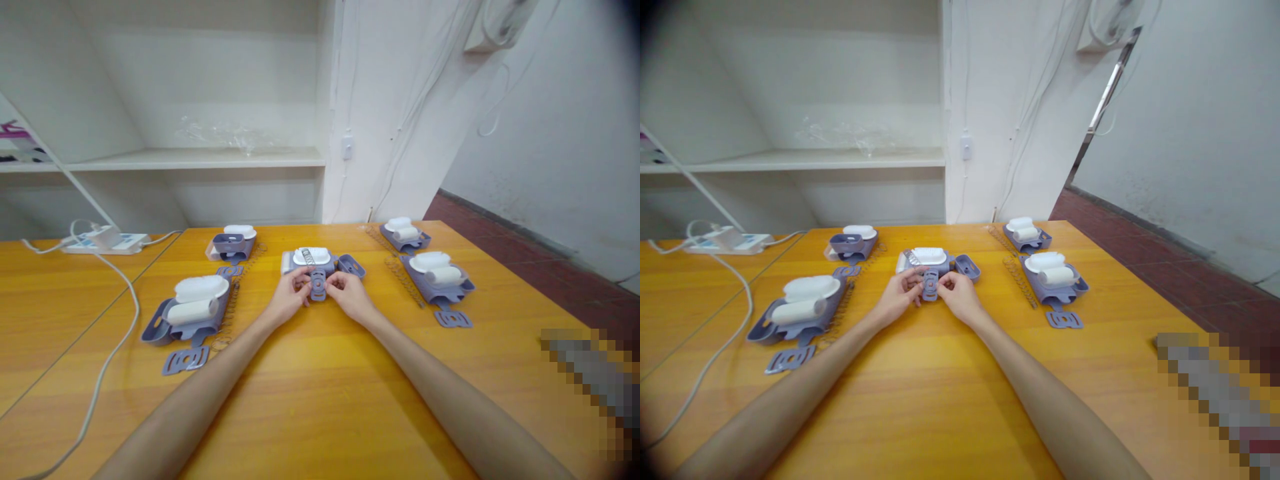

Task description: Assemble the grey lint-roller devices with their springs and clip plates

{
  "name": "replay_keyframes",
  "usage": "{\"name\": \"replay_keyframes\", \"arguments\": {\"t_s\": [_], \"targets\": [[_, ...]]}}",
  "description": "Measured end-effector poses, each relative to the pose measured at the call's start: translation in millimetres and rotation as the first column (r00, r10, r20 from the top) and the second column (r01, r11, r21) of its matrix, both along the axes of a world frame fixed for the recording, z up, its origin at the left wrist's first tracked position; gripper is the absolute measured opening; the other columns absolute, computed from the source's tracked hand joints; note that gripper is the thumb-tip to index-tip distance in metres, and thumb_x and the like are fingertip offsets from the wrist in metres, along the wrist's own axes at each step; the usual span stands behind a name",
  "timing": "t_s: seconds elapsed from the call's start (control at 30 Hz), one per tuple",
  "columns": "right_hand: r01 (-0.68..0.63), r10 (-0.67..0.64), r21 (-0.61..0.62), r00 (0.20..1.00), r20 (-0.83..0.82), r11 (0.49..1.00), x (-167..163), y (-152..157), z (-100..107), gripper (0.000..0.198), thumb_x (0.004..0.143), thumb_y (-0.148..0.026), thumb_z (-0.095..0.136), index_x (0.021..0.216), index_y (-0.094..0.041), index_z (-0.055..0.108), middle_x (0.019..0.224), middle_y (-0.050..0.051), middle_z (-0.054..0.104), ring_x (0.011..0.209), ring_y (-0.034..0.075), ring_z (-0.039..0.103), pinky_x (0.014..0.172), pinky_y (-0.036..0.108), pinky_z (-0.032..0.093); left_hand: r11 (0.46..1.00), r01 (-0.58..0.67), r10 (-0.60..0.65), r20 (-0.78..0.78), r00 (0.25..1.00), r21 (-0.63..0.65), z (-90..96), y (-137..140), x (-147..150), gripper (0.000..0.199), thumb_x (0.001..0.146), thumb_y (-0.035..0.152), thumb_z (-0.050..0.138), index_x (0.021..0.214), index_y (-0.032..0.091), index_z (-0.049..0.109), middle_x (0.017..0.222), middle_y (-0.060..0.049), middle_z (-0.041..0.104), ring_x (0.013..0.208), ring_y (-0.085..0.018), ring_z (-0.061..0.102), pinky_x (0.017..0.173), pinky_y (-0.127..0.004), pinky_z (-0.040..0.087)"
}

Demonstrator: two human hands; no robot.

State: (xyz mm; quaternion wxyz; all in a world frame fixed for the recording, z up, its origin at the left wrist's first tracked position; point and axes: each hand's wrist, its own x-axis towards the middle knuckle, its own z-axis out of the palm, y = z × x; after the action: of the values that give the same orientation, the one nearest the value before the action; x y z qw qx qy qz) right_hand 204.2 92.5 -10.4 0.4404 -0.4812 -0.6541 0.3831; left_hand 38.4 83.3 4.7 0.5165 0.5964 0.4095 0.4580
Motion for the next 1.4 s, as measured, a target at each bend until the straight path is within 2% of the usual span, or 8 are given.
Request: {"name": "replay_keyframes", "arguments": {"t_s": [0.17,0.43,0.7,0.87,1.23,1.4], "targets": [[0.026,-0.026,0.001,1.000,0.009,1.000,-1,-1,1,0.015,0.072,-0.029,0.058,0.067,-0.015,0.059,0.064,0.001,0.062,0.058,0.012,0.053,0.055,0.023,0.040,0.998,0.050,-0.050,0.029,0.998,-0.022,1.0,1,-2,0.053,0.072,0.029,0.063,0.119,0.008,0.050,0.069,-0.001,0.059,0.047,-0.008,0.051,0.040,-0.018,0.043],[0.039,-0.040,0.004,0.999,0.033,0.999,-4,-2,2,0.015,0.072,-0.029,0.058,0.066,-0.015,0.059,0.062,0.001,0.061,0.057,0.012,0.052,0.053,0.023,0.040,0.998,0.053,-0.053,0.008,0.999,-0.030,2.7,1,-3,0.051,0.072,0.027,0.061,0.118,0.009,0.052,0.063,0.001,0.058,0.043,-0.008,0.050,0.038,-0.017,0.041],[0.081,-0.081,-0.016,0.996,0.046,0.997,-6,0,2,0.015,0.072,-0.030,0.056,0.068,-0.016,0.059,0.065,0.003,0.063,0.059,0.014,0.055,0.056,0.025,0.042,0.998,-0.013,0.013,0.004,1.000,0.063,-9.3,3,0,0.043,0.077,0.029,0.057,0.117,0.013,0.051,0.071,0.002,0.056,0.041,-0.006,0.049,0.038,-0.018,0.043],[0.064,-0.065,0.017,0.997,0.031,0.998,-4,-2,-1,0.017,0.074,-0.032,0.056,0.069,-0.016,0.058,0.065,0.002,0.063,0.059,0.014,0.055,0.056,0.024,0.043,1.000,0.015,-0.016,0.019,1.000,0.024,-9.8,4,-1,0.045,0.075,0.027,0.058,0.117,0.012,0.051,0.066,0.003,0.055,0.041,-0.006,0.048,0.038,-0.017,0.041],[-0.009,0.006,-0.024,0.995,-0.103,1.000,-2,-4,1,0.016,0.072,-0.031,0.060,0.068,-0.016,0.056,0.065,0.002,0.062,0.058,0.014,0.056,0.057,0.025,0.043,0.997,0.059,-0.056,0.064,0.996,-0.045,-5.0,4,-2,0.052,0.071,0.030,0.063,0.117,0.009,0.051,0.064,0.002,0.055,0.047,-0.009,0.051,0.038,-0.018,0.041],[0.027,-0.031,-0.041,0.995,-0.093,0.999,-4,-3,0,0.017,0.073,-0.032,0.059,0.068,-0.016,0.058,0.064,0.002,0.063,0.057,0.014,0.055,0.056,0.025,0.043,0.996,0.071,-0.066,0.098,0.993,-0.044,-1.7,3,-3,0.055,0.071,0.033,0.064,0.118,0.009,0.050,0.064,0.002,0.054,0.049,-0.009,0.051,0.041,-0.019,0.044]]}}
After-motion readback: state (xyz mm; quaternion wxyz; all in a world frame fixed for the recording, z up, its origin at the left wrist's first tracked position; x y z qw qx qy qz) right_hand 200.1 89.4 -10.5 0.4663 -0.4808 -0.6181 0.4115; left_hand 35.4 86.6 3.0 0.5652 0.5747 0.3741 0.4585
